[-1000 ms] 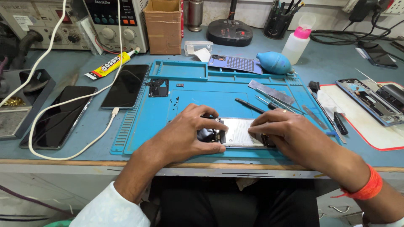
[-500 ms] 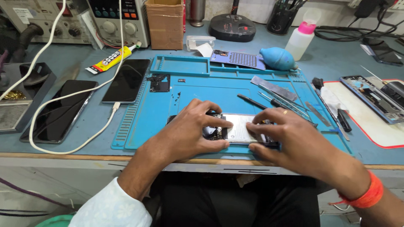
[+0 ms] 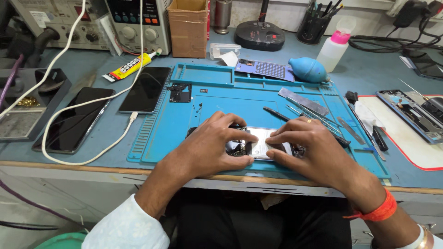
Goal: The person works on a disassembled smartphone at a repair bench, peeling adhesive and flex cables from the old battery, then lifting the battery out of the phone body. They use a screwdriver to pry and unscrew components near the battery bay and press the new battery into place inside the phone.
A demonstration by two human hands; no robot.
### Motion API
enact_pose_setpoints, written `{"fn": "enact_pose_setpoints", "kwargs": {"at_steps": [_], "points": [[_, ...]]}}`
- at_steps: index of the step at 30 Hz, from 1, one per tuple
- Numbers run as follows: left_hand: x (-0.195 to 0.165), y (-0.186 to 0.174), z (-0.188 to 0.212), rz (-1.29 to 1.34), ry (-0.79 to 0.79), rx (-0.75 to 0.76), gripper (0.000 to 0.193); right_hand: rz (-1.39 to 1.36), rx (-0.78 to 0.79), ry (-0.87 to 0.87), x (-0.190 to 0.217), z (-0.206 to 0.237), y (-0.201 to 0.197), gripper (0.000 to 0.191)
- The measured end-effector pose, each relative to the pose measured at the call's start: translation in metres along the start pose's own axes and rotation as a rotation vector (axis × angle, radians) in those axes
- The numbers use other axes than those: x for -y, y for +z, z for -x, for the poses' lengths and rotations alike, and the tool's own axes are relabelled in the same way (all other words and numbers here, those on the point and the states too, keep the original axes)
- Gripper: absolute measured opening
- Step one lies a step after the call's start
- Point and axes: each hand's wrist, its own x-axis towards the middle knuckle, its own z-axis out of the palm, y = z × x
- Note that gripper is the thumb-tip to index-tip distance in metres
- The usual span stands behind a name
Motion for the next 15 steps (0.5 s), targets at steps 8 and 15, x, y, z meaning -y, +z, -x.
{"fn": "enact_pose_setpoints", "kwargs": {"at_steps": [8, 15], "points": [[-0.0007, 0.001, 0.0038, -0.033, -0.046, -0.163, 0.067, -0.072, -0.07, 0.046, -0.0053, -0.0005, 0.0076, 0.013], [-0.0021, 0.0042, 0.0054, -0.124, 0.001, -0.215, 0.062, -0.059, -0.066, 0.071, -0.0072, 0.001, 0.0086, 0.013]]}}
